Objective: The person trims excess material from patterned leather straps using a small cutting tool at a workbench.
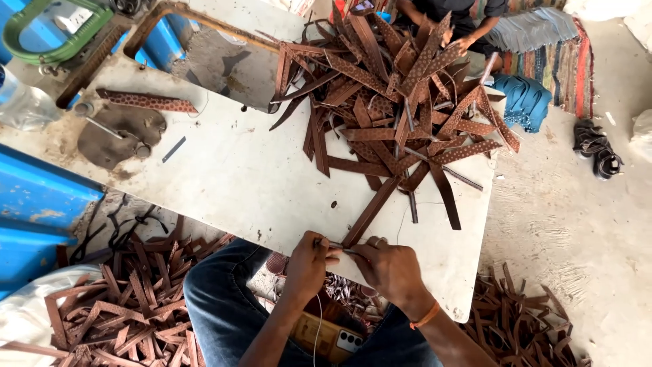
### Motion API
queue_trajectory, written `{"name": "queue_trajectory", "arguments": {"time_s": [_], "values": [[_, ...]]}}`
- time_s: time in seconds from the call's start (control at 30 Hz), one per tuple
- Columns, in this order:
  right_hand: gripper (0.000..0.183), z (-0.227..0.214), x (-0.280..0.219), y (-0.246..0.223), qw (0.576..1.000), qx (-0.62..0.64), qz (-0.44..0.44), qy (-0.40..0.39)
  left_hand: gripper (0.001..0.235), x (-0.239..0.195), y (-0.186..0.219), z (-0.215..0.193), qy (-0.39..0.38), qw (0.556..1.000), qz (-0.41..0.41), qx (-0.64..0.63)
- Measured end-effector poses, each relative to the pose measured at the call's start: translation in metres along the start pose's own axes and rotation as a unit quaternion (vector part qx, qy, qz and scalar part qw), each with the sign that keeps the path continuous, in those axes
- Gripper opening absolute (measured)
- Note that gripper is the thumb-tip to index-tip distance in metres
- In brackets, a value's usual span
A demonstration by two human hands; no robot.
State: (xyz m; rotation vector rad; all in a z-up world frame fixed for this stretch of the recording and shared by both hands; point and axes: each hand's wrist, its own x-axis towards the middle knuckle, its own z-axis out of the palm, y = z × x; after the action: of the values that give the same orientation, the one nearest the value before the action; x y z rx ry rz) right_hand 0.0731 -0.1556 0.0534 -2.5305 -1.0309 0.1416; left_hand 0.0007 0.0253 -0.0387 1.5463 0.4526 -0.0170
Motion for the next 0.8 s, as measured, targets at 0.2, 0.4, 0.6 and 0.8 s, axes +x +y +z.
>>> {"name": "queue_trajectory", "arguments": {"time_s": [0.2,0.4,0.6,0.8], "values": [[0.02,0.011,-0.01,0.02,0.987,0.089,-0.031,0.133,0.025,-0.002,0.019,-0.008,-0.018,0.995,-0.067,-0.077],[0.035,0.001,-0.018,-0.007,0.955,0.149,0.249,-0.056,0.026,-0.009,0.014,0.007,-0.011,0.983,-0.07,-0.169],[0.029,-0.001,-0.035,-0.009,0.968,0.177,0.177,0.01,0.031,-0.03,0.029,-0.001,0.076,0.969,-0.112,-0.208],[0.036,-0.01,-0.025,-0.018,0.983,0.072,0.162,0.044,0.035,-0.023,0.02,0.01,0.084,0.996,0.04,0.011]]}}
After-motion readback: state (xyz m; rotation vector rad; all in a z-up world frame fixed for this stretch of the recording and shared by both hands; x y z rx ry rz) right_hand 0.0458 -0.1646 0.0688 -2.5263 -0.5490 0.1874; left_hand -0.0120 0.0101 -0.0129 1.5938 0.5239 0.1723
